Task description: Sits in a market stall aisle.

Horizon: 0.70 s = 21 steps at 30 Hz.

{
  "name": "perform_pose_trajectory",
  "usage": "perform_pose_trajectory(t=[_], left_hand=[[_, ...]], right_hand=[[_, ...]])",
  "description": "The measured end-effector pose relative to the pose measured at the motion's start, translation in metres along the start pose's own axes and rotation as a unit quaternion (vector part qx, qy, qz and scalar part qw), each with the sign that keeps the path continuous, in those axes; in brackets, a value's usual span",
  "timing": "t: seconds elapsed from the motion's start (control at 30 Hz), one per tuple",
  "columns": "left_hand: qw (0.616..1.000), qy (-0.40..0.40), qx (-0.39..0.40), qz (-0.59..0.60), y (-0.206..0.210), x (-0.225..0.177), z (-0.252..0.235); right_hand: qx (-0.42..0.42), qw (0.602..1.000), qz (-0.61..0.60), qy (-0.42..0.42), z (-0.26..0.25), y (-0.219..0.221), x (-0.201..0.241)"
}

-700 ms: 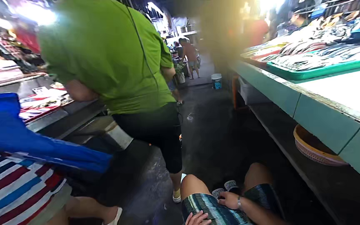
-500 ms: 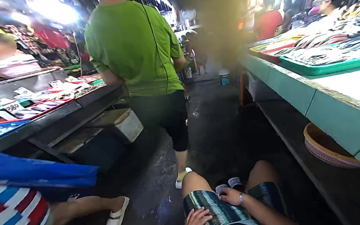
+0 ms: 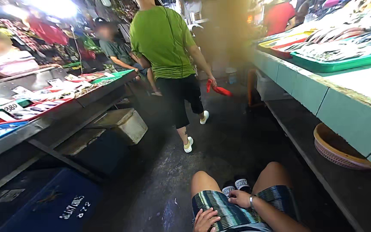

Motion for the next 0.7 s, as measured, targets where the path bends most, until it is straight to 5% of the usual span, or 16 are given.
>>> perform_pose_trajectory(t=[0.7], left_hand=[[1.0,0.002,-0.007,0.016,-0.001,-0.003,-0.001]], right_hand=[[0.0,1.0,0.023,-0.003,0.013,-0.006,0.008]])
Point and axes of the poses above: each hand's wrist, its own z-axis away from the middle knuckle, its own y-axis out of the palm, x = y × z, the point moved 6 cm from there along -z, towards the middle knuckle, and after that the axes turned 11 degrees about z, right-handed, at the moved point
